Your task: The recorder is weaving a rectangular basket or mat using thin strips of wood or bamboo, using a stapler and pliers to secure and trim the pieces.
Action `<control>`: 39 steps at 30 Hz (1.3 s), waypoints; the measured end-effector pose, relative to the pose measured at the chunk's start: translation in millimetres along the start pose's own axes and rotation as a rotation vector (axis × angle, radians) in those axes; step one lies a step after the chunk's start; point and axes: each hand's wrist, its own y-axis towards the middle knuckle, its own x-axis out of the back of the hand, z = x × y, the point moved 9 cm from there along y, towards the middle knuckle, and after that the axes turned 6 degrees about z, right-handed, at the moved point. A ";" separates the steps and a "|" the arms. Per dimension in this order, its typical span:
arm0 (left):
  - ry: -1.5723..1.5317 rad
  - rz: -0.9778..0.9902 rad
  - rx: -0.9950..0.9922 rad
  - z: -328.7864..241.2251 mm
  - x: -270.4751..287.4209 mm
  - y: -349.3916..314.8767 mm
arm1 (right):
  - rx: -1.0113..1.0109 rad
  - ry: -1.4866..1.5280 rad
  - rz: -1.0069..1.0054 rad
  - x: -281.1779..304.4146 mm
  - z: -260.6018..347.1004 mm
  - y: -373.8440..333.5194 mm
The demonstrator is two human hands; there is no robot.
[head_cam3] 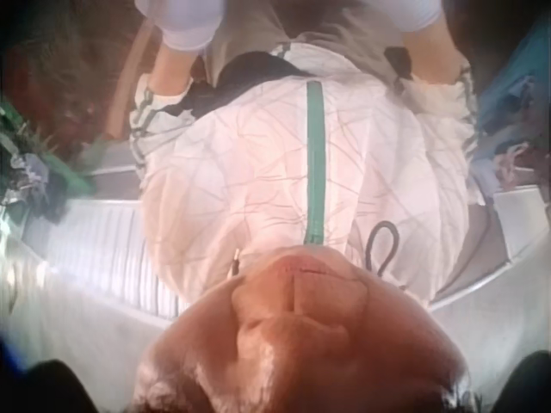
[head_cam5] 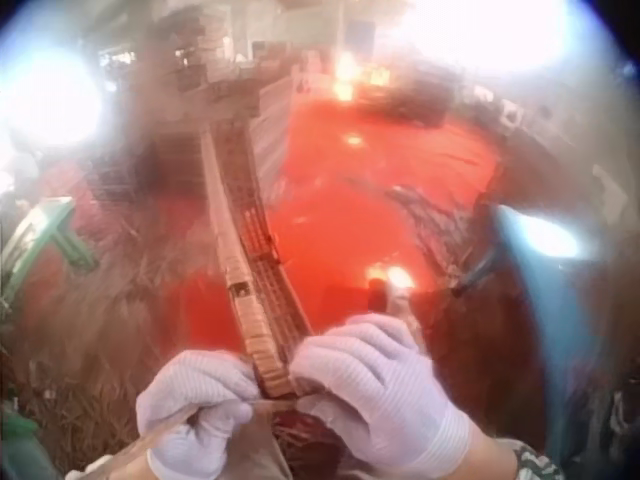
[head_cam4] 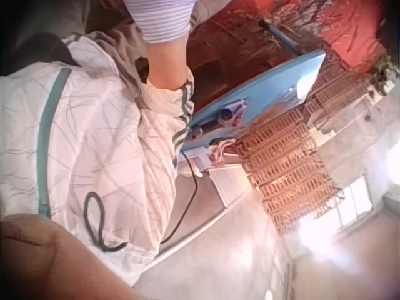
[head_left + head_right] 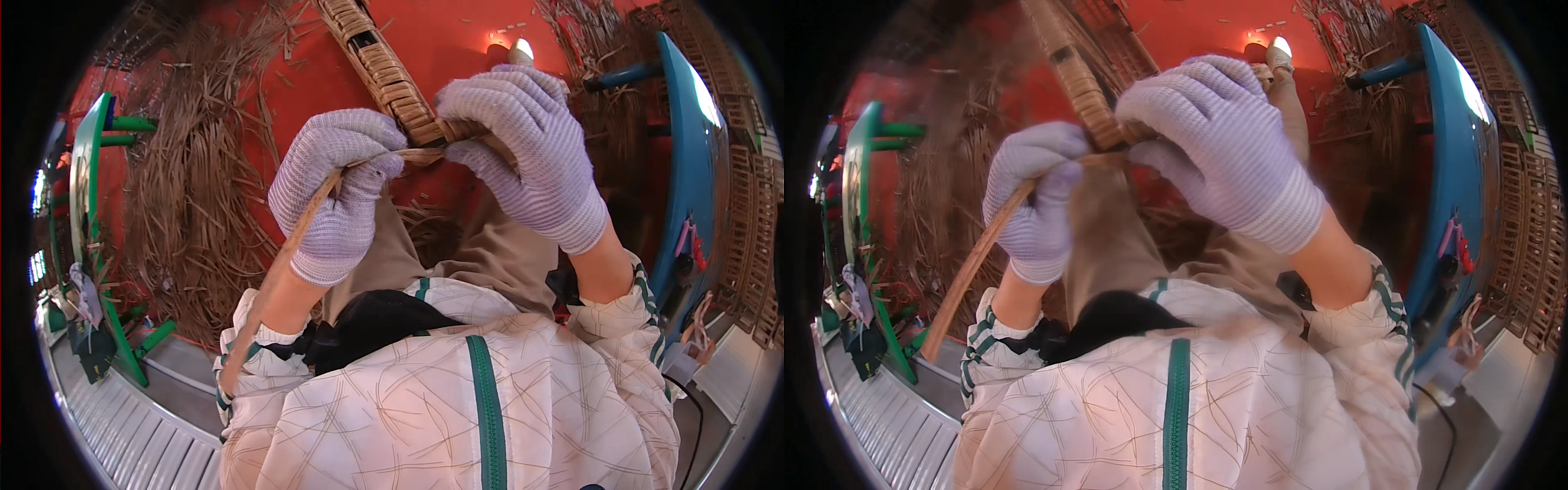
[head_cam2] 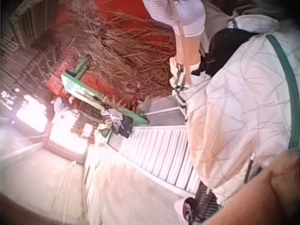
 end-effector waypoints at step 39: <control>-0.078 0.145 -0.055 6.4 -22.7 19.3 | 0.072 -0.025 0.159 10.2 -25.3 11.3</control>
